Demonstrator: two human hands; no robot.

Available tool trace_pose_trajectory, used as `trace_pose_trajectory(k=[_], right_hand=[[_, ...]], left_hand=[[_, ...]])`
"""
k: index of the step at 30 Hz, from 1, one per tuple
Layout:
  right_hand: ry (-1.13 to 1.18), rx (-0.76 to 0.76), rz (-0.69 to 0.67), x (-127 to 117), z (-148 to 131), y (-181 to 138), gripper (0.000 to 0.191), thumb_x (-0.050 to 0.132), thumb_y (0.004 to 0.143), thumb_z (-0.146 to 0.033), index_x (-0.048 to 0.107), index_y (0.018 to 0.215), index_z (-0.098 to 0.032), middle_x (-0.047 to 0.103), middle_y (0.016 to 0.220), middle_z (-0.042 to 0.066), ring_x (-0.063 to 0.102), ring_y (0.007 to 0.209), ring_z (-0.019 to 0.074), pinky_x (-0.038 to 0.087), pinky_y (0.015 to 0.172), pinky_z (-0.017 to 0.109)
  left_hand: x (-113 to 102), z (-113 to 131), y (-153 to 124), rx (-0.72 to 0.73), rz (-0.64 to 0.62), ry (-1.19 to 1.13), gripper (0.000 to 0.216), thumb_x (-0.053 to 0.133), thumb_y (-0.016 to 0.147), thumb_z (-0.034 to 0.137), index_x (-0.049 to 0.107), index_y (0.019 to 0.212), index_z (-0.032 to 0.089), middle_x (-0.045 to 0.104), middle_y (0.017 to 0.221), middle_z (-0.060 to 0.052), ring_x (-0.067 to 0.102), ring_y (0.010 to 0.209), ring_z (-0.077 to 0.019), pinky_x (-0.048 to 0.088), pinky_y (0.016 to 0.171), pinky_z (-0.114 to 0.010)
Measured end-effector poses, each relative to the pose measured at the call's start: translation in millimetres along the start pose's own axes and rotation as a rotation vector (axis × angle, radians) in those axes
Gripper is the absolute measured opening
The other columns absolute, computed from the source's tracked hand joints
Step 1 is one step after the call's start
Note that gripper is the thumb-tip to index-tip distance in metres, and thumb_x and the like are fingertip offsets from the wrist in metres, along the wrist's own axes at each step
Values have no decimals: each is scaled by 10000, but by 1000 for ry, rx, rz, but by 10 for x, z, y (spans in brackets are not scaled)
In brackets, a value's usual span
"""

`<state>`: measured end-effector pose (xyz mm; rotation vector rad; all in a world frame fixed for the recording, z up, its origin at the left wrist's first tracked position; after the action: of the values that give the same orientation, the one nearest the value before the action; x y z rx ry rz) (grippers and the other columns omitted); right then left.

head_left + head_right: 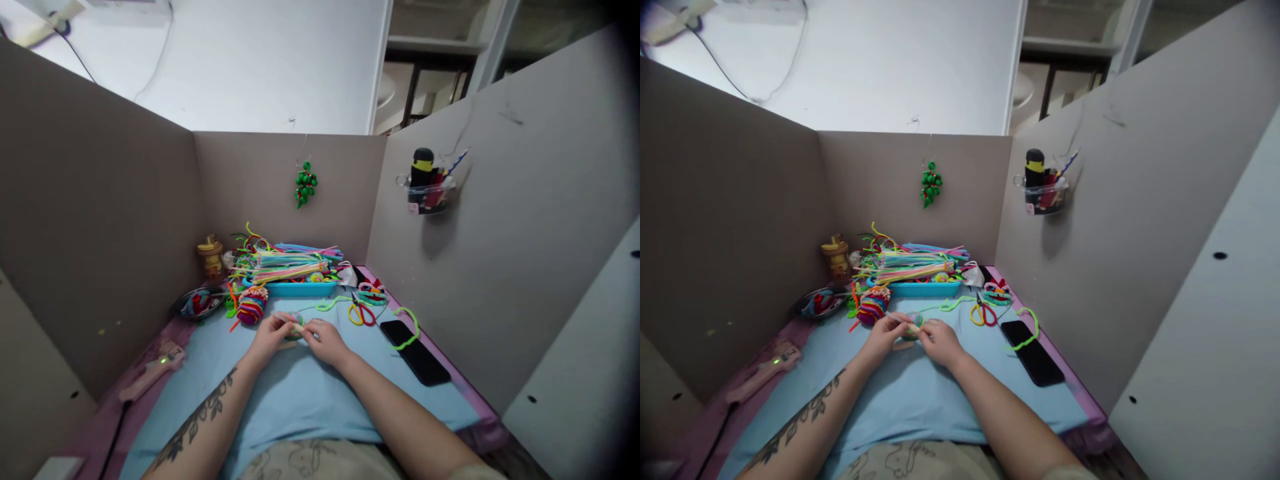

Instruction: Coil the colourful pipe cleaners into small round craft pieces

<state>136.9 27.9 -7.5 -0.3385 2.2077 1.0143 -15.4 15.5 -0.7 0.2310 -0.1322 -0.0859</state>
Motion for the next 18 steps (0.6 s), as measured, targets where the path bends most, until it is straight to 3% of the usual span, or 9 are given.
trace_pose_trajectory(k=[11,18], right_hand=[[281,57,-43,5,77,14,387,510,823,-479,630,615,-176,555,605,17,520,610,130,392,572,230],[291,122,-127,68,124,18,368,493,831,-450,618,639,-161,531,587,-10,469,573,108,344,524,207]], left_hand=[[78,-13,-13,78,-30,127,145,694,633,272,665,695,144,639,704,-34,590,674,-149,466,642,-244],[49,-39,-13,97,-37,160,173,687,644,302,676,723,149,650,734,-43,594,689,-156,479,643,-250]])
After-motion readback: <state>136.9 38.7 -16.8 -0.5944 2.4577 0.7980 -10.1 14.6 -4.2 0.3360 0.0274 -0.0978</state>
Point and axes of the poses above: each hand's wrist, its own y-axis towards the middle knuckle, its own x-axis out of the palm, z = x × y, the point moved 3 cm from there along y, towards the middle knuckle
